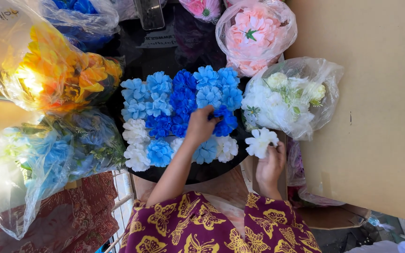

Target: Organizing and arranging blue and white artificial flowers into a decorative pattern on a surface.

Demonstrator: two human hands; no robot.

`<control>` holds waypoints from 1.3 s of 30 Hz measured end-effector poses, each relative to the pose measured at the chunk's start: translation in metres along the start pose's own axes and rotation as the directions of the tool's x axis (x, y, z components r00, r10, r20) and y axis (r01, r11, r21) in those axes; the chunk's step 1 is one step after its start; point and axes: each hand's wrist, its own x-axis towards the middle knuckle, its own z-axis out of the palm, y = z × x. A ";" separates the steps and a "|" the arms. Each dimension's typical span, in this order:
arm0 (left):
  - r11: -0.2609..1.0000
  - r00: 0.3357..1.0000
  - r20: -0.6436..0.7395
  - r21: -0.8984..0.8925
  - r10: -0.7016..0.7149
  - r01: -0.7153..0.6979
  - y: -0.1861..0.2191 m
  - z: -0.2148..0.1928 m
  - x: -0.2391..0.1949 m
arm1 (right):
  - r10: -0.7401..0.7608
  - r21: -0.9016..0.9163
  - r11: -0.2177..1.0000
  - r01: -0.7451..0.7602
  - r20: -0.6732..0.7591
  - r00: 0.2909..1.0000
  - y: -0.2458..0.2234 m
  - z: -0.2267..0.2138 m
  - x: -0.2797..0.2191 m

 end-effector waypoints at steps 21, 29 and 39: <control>0.971 0.945 -0.264 -0.085 0.194 -0.223 0.058 -0.003 -0.047 | -0.094 -0.252 0.962 0.108 0.068 0.993 -0.005 0.031 -0.012; 0.999 1.000 -0.001 0.020 0.031 -0.031 0.016 -0.030 -0.059 | -0.092 -0.523 0.789 0.322 0.417 0.904 -0.027 0.096 -0.024; 0.911 0.982 -0.078 0.391 0.174 -0.130 -0.018 -0.015 -0.019 | 0.172 -0.808 0.467 0.359 0.482 0.859 -0.033 0.041 -0.010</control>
